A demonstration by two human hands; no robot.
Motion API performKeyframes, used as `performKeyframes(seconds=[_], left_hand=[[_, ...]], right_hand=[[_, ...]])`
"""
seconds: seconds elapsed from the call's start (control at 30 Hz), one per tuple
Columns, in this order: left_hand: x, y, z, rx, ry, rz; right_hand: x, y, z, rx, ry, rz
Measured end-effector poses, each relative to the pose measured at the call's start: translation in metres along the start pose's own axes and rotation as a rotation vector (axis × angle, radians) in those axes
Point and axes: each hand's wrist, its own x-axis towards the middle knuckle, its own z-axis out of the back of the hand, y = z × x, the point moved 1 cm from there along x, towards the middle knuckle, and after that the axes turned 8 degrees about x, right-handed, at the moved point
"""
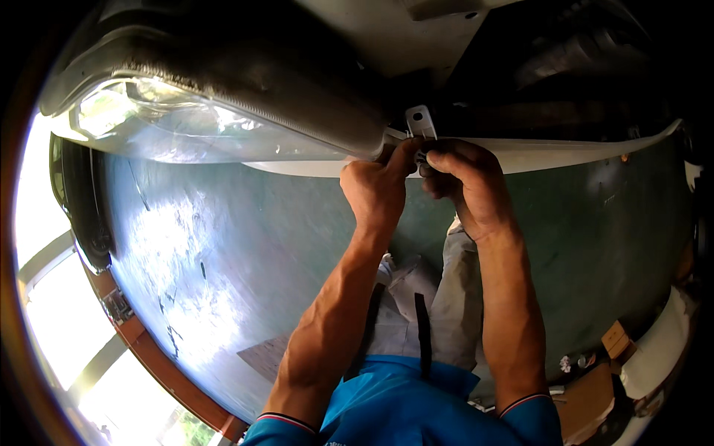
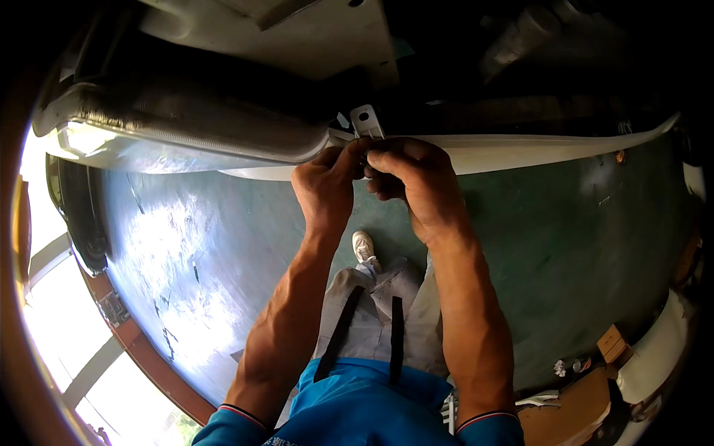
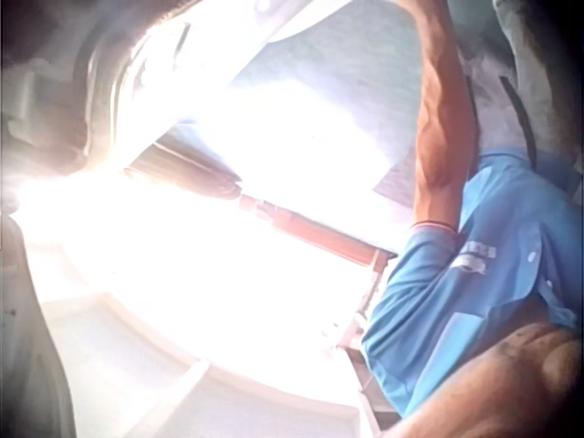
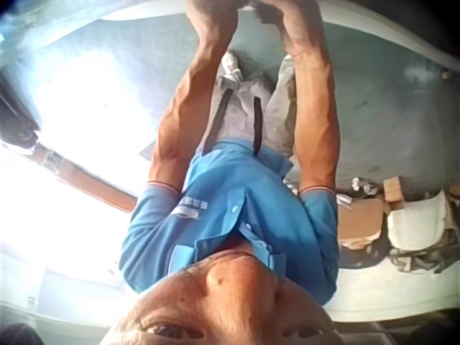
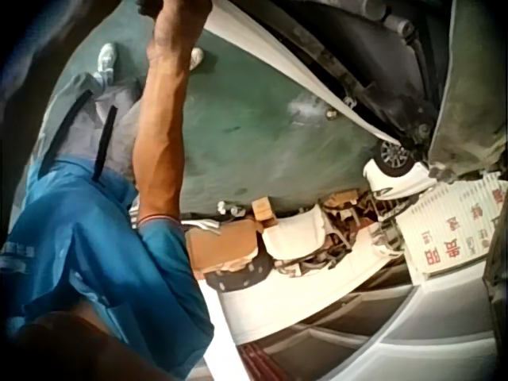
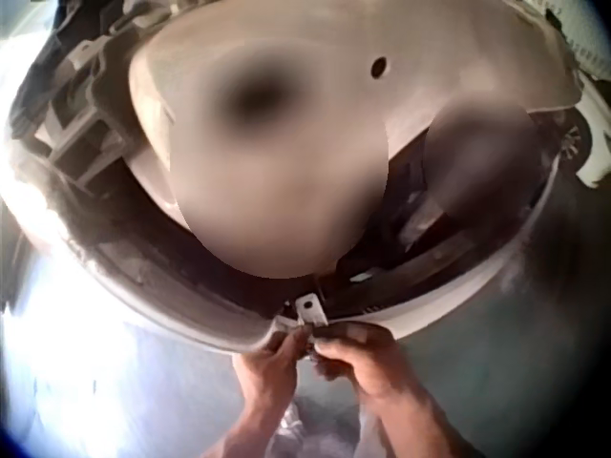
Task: The person installs a white car bumper onto the front of a white vehicle. They align the bumper, insert fasteners by hand into the grille and headlight areas, and secure the bumper in place.
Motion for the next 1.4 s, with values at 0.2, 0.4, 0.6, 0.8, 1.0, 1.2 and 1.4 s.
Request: performKeyframes(seconds=[0.2, 0.4, 0.6, 0.8, 1.0, 1.2, 1.4], left_hand=[[0.004, 0.006, -0.003, -0.024, -0.018, -0.043], [0.012, 0.012, -0.004, -0.057, -0.012, -0.096], [0.015, 0.012, -0.002, 0.055, 0.007, -0.078], [0.016, 0.014, 0.001, 0.122, 0.024, -0.081], [0.018, 0.022, -0.001, 0.183, 0.031, -0.064], [0.019, 0.023, 0.001, 0.243, 0.042, -0.100], [0.021, 0.028, -0.004, 0.284, -0.021, -0.162]], right_hand=[[0.002, -0.007, -0.003, 0.044, -0.047, 0.016], [0.005, -0.008, -0.006, 0.047, -0.067, 0.028], [-0.008, 0.010, -0.006, -0.208, -0.196, 0.232], [-0.001, 0.009, -0.007, -0.398, -0.187, 0.547], [0.013, 0.002, -0.024, -0.717, -0.216, 0.728], [0.016, 0.006, -0.031, -1.103, -0.199, 1.011], [0.018, 0.009, -0.030, -1.174, -0.174, 1.058]])
